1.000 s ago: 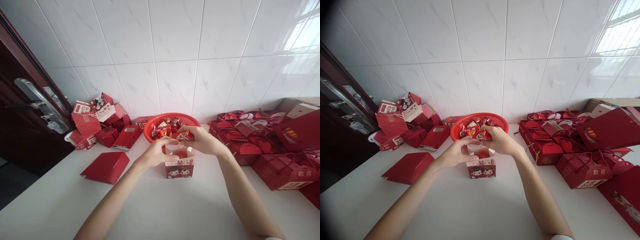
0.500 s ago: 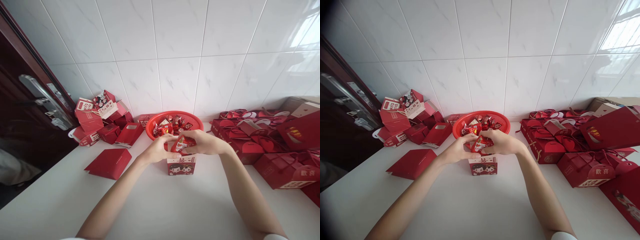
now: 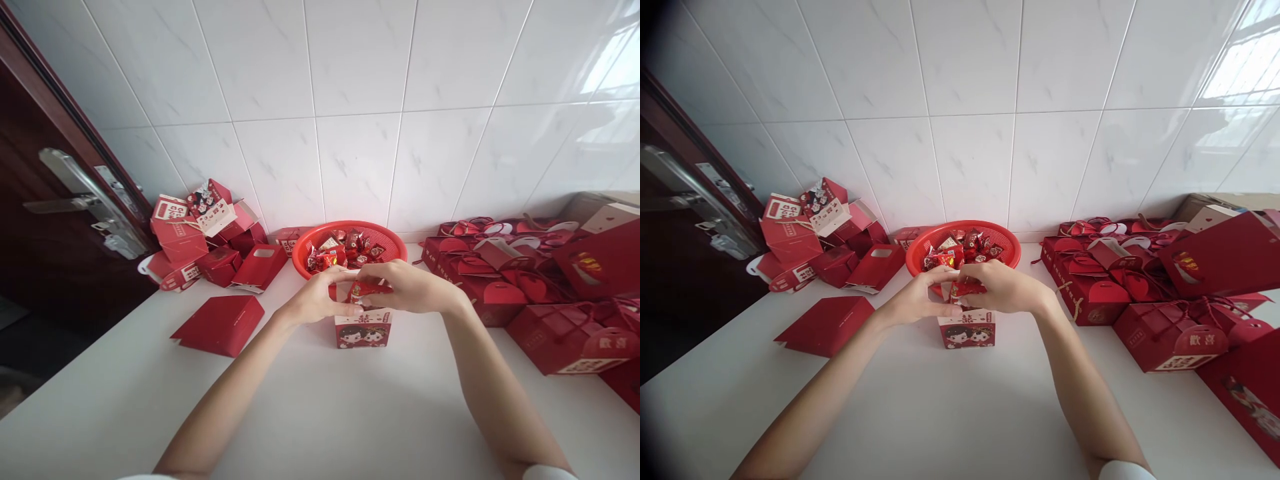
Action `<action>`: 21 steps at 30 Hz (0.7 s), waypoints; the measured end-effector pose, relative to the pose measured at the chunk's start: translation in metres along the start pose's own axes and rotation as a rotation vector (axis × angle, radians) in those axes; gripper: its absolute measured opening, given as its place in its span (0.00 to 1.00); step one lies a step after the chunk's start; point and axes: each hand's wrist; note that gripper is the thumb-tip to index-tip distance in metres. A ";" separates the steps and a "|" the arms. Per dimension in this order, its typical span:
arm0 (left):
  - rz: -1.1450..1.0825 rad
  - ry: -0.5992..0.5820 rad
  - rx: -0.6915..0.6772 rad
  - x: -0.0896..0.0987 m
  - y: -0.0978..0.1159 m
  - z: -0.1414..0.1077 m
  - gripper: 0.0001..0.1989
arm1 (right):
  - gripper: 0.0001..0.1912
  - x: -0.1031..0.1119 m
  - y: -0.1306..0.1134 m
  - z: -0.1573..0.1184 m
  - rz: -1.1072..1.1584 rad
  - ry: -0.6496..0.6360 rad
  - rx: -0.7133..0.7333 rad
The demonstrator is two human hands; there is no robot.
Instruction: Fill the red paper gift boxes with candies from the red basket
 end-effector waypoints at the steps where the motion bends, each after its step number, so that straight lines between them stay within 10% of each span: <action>1: 0.001 -0.003 -0.009 0.000 0.000 0.000 0.31 | 0.09 0.000 0.001 0.000 0.012 0.014 0.001; 21: -0.013 0.035 -0.009 -0.001 0.004 0.000 0.31 | 0.22 0.001 -0.003 -0.005 0.044 -0.163 0.034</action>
Point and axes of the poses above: each hand's wrist, its own z-axis towards the middle knuckle, its own x-axis out of the back of the hand, y = z × x, and after that the axes turned 11 degrees about y, right-handed
